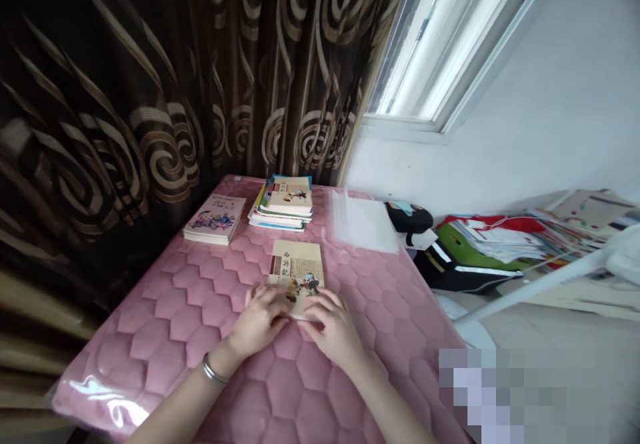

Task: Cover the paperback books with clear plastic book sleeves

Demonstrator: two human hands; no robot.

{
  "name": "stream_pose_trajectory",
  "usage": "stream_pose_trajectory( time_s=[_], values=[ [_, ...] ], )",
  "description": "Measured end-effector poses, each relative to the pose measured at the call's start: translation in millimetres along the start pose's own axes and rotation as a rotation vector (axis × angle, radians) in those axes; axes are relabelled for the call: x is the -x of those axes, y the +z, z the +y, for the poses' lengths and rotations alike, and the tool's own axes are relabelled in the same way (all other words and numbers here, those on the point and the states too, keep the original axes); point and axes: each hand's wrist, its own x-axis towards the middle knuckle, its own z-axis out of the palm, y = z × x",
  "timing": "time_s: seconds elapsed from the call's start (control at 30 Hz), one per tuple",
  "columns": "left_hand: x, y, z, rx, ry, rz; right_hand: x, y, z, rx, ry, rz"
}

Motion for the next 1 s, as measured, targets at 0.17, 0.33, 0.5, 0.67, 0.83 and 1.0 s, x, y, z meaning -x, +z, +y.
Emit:
stream_pose_trajectory(
  time_s=[0.17, 0.33, 0.5, 0.67, 0.83, 1.0],
  values=[
    [-8, 10.5, 7, 0.011, 0.005, 0.016, -11, 16, -12, -0.021, 0.013, 0.006],
    [-2, 2.9, -5, 0.004, -0.039, 0.029, -4, 13, -1, -0.033, -0.014, 0.04],
    [10, -8.3, -28, 0.014, -0.077, 0.045, 11, -3, 22, -0.045, 0.026, 0.05],
    [17, -5.2, -41, 0.032, -0.05, 0.046, 22, -13, 45, -0.104, 0.055, 0.019],
    [17, -3.0, -39, 0.049, -0.047, 0.065, 25, -9, 51, -0.157, 0.074, 0.03],
    [17, -6.3, -34, 0.031, -0.059, 0.056, 23, -17, 45, -0.176, 0.061, 0.001]
  ],
)
